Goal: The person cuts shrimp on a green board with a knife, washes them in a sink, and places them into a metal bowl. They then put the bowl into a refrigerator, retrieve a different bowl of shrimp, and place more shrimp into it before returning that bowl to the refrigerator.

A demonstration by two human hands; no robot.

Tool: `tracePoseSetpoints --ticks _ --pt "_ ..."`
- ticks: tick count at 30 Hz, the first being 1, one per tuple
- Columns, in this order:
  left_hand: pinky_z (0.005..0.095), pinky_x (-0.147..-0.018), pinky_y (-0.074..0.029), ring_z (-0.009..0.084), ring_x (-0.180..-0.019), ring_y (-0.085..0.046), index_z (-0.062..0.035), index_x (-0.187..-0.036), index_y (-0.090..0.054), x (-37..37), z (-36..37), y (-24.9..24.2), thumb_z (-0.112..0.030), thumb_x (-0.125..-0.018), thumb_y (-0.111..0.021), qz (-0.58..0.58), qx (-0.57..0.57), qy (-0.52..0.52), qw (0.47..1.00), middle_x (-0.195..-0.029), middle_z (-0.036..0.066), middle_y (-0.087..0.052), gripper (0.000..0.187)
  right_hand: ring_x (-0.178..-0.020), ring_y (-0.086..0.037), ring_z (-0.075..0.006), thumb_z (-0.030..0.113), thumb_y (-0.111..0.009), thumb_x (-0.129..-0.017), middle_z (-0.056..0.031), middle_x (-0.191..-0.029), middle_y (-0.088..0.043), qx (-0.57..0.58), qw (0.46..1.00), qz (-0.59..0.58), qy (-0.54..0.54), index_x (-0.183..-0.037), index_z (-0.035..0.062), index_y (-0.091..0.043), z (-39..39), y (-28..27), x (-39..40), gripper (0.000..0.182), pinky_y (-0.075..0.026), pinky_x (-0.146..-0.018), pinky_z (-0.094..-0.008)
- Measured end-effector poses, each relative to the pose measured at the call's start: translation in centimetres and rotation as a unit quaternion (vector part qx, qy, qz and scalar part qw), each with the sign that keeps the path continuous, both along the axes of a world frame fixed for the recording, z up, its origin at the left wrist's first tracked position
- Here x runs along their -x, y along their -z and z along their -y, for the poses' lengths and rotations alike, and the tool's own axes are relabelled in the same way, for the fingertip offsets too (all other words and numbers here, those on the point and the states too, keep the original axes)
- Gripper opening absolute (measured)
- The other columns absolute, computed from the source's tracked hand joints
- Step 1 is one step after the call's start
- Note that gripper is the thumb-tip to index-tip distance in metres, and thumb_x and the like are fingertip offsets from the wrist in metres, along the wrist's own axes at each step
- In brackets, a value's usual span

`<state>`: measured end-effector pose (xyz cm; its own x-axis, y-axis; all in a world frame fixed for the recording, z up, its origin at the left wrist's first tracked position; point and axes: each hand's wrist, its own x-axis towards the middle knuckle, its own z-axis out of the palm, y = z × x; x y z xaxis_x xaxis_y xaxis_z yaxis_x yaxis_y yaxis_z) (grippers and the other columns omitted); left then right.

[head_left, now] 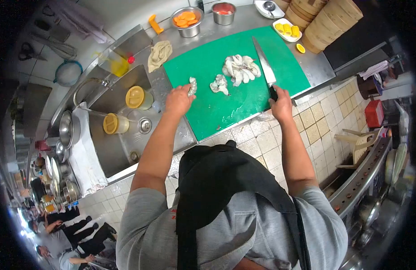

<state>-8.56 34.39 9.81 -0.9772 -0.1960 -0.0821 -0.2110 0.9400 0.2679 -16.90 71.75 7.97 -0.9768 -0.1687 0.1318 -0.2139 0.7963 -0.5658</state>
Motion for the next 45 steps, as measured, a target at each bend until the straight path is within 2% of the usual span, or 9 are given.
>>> tracePoseSetpoints --ticks 4,7,11,14,16,17,19,25,45 --pt "0.0453 -0.087 -0.051 0.0345 -0.104 -0.064 -0.0118 -0.134 -0.056 -2.3 -0.7 0.7 -0.04 -0.087 -0.069 0.024 -0.067 -0.041 0.997 -0.114 0.017 -0.065 0.056 -0.105 -0.058 -0.0442 0.007 -0.064 -0.077 -0.0263 -0.112 -0.061 0.011 1.0 0.009 0.01 -0.134 0.0059 -0.052 0.9 0.0 1.5 0.058 -0.048 -0.092 -0.0475" --pt "0.0443 -0.088 -0.051 0.034 -0.106 -0.063 -0.0108 -0.136 -0.055 -3.9 -1.8 -1.4 -0.04 -0.086 -0.07 0.093 -0.131 -0.057 0.985 -0.117 0.017 -0.065 0.06 -0.095 -0.062 -0.04 0.008 -0.062 -0.078 -0.0241 -0.099 -0.064 0.124 0.987 0.092 0.048 -0.132 0.0026 -0.05 1.5 -0.7 1.0 0.056 -0.049 -0.087 -0.0446" --pt "0.0449 -0.092 -0.049 0.0337 -0.112 -0.06 -0.0087 -0.134 -0.058 -6.0 -1.6 -1.3 -0.041 -0.086 -0.069 0.116 -0.175 -0.11 0.971 -0.125 0.015 -0.062 0.059 -0.055 -0.05 -0.0086 0.017 -0.058 -0.098 -0.001 -0.074 -0.055 0.396 0.896 0.203 -0.011 -0.115 0.0051 -0.051 3.6 -1.0 -4.2 0.022 -0.042 -0.048 -0.0251" --pt "0.05 -0.104 -0.038 0.0382 -0.132 -0.044 -0.0089 -0.141 -0.051 -7.1 -1.5 1.2 -0.045 -0.088 -0.066 -0.039 -0.083 -0.093 0.991 -0.146 0.015 -0.046 0.065 -0.053 -0.05 -0.0086 0.016 -0.056 -0.098 -0.0009 -0.074 -0.055 0.368 0.878 0.298 -0.065 -0.12 0.0065 -0.051 4.7 -1.2 -7.6 0.024 -0.042 -0.045 -0.0254" --pt "0.0566 -0.115 -0.018 0.0422 -0.147 -0.016 -0.0116 -0.15 -0.037 -7.0 -2.2 1.7 -0.05 -0.091 -0.061 -0.129 0.01 -0.012 0.991 -0.161 0.012 -0.023 0.075 -0.052 -0.05 -0.0087 0.017 -0.055 -0.099 -0.001 -0.074 -0.055 0.362 0.859 0.351 -0.086 -0.132 0.0107 -0.05 5.2 -1.3 -9.5 0.034 -0.042 -0.044 -0.0253" --pt "0.0566 -0.115 -0.018 0.0422 -0.147 -0.016 -0.0116 -0.15 -0.037 -6.9 -2.5 1.9 -0.05 -0.091 -0.061 -0.127 0.009 -0.012 0.992 -0.161 0.012 -0.023 0.075 -0.053 -0.052 -0.0089 0.014 -0.052 -0.1 -0.0023 -0.076 -0.056 0.341 0.862 0.362 -0.098 -0.141 0.013 -0.047 5.1 -0.9 -10.4 0.041 -0.043 -0.043 -0.0246" --pt "0.0594 -0.118 0.0 0.0412 -0.15 0.005 -0.0136 -0.157 -0.02 -6.4 -2.8 2.2 -0.056 -0.092 -0.054 -0.06 0.007 0.051 0.997 -0.165 0.007 -0.007 0.085 -0.053 -0.05 -0.0085 0.016 -0.053 -0.1 -0.0007 -0.075 -0.055 0.348 0.843 0.396 -0.101 -0.145 0.0176 -0.046 5.0 0.1 -11.5 0.046 -0.042 -0.045 -0.0243" --pt "0.0586 -0.117 0.007 0.04 -0.149 0.011 -0.0142 -0.158 -0.011 -6.1 -2.7 2.6 -0.065 -0.091 -0.047 0.004 0.017 0.057 0.998 -0.166 0.003 -0.004 0.091 -0.054 -0.048 -0.0075 0.015 -0.054 -0.1 0.0008 -0.074 -0.053 0.341 0.825 0.44 -0.097 -0.146 0.0236 -0.047 4.6 0.4 -13.2 0.047 -0.042 -0.048 -0.0233" --pt "0.0621 -0.116 0.004 0.0428 -0.149 0.008 -0.0103 -0.158 -0.01 -6.3 -2.4 3.3 -0.067 -0.092 -0.043 -0.008 0.017 0.074 0.997 -0.165 0.009 -0.004 0.093 -0.054 -0.047 -0.0075 0.016 -0.055 -0.101 0.001 -0.073 -0.053 0.309 0.821 0.467 -0.112 -0.146 0.0219 -0.048 5.3 -0.2 -12.6 0.046 -0.043 -0.05 -0.0239"
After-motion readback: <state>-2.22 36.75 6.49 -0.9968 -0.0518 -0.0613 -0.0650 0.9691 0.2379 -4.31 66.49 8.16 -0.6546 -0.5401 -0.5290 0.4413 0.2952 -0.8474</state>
